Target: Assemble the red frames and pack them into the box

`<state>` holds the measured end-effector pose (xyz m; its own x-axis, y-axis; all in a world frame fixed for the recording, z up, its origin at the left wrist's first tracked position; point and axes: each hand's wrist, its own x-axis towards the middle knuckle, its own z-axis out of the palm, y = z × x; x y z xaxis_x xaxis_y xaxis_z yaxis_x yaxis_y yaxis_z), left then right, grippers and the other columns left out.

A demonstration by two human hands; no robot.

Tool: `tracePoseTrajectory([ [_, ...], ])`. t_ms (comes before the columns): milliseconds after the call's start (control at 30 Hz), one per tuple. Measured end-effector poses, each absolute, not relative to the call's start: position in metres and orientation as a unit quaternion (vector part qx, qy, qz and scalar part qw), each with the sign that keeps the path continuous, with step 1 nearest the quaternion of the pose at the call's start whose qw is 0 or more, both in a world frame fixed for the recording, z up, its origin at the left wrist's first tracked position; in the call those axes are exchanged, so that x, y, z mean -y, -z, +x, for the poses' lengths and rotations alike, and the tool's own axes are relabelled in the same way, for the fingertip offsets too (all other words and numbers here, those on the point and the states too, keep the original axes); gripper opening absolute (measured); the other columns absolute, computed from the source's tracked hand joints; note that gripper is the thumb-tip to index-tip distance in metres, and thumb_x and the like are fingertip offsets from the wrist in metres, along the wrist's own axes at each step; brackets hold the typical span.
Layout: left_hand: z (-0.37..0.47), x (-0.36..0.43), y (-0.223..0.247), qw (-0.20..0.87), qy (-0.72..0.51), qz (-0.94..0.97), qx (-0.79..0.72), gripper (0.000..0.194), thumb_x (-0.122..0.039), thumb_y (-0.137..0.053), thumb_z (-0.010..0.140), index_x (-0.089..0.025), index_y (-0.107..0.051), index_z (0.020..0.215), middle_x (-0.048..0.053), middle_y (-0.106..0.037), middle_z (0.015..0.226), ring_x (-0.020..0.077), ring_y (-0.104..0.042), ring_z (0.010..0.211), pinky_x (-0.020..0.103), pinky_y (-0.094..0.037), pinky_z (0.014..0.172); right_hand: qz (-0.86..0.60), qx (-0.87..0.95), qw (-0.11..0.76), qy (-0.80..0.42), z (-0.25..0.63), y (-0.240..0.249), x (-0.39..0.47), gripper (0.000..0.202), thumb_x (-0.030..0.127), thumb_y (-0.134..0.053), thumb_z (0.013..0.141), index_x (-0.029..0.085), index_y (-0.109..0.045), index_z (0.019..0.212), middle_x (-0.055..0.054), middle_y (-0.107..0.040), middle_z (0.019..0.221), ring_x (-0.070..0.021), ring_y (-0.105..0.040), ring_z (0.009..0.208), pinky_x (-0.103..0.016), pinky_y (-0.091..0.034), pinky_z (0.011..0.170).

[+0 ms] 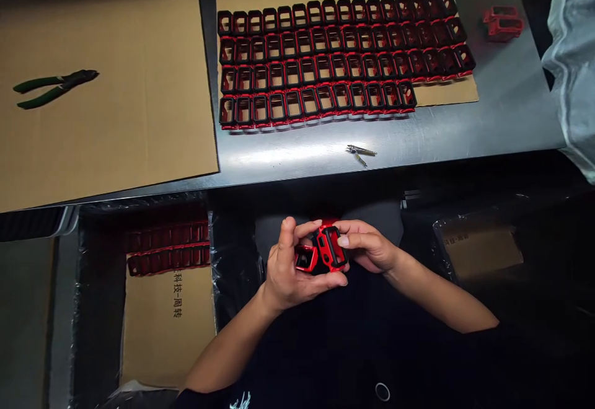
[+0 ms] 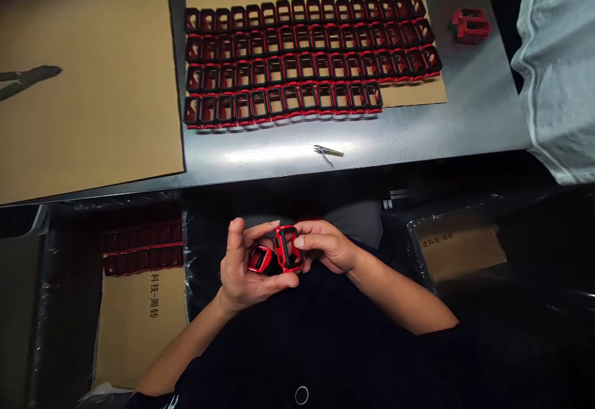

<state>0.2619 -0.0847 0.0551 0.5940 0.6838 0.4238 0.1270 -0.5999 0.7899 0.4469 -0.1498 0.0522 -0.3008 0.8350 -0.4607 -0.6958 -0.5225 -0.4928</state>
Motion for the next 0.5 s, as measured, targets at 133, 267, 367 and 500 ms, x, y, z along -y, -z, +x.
tracePoseTrajectory([
  [133,0.262,0.085,-0.059,0.410,-0.333,0.796,-0.295,0.122,-0.068,-0.076,0.072,-0.025,-0.007,0.162,0.016,-0.071,0.118,0.0192,-0.075,0.079,0.031,-0.065,0.069,-0.351,0.078,0.469,-0.807,0.448,-0.050,0.149,0.032,0.035,-0.078,0.075,0.011,-0.070,0.095,-0.001,-0.071,0.068,-0.0097,-0.062,0.046,-0.017,-0.049,0.042],
  [267,0.260,0.084,-0.060,0.422,-0.296,0.799,-0.310,0.118,-0.068,-0.074,0.075,-0.025,-0.008,0.162,0.014,-0.070,0.118,0.0196,-0.074,0.079,0.032,-0.065,0.070,-0.374,0.073,0.466,-0.798,0.447,-0.052,0.148,0.034,0.038,-0.082,0.073,0.013,-0.069,0.092,-0.001,-0.071,0.066,-0.0082,-0.060,0.043,-0.015,-0.045,0.040],
  [367,0.260,0.083,-0.061,0.399,-0.251,0.836,-0.282,0.107,-0.054,-0.079,0.078,-0.026,-0.018,0.161,0.014,-0.067,0.120,0.0240,-0.073,0.093,0.036,-0.064,0.076,-0.420,0.107,0.458,-0.776,0.445,-0.060,0.146,0.035,0.041,-0.085,0.071,0.015,-0.065,0.082,0.004,-0.064,0.056,-0.0055,-0.052,0.039,-0.014,-0.040,0.038],
  [500,0.257,0.081,-0.057,0.424,-0.237,0.834,-0.260,0.081,-0.035,-0.080,0.079,-0.026,-0.043,0.151,0.014,-0.063,0.126,0.0269,-0.067,0.110,0.041,-0.061,0.091,-0.500,0.215,0.424,-0.724,0.451,-0.078,0.144,0.034,0.042,-0.085,0.074,0.015,-0.065,0.076,0.004,-0.062,0.056,-0.0063,-0.053,0.046,-0.017,-0.043,0.046],
])
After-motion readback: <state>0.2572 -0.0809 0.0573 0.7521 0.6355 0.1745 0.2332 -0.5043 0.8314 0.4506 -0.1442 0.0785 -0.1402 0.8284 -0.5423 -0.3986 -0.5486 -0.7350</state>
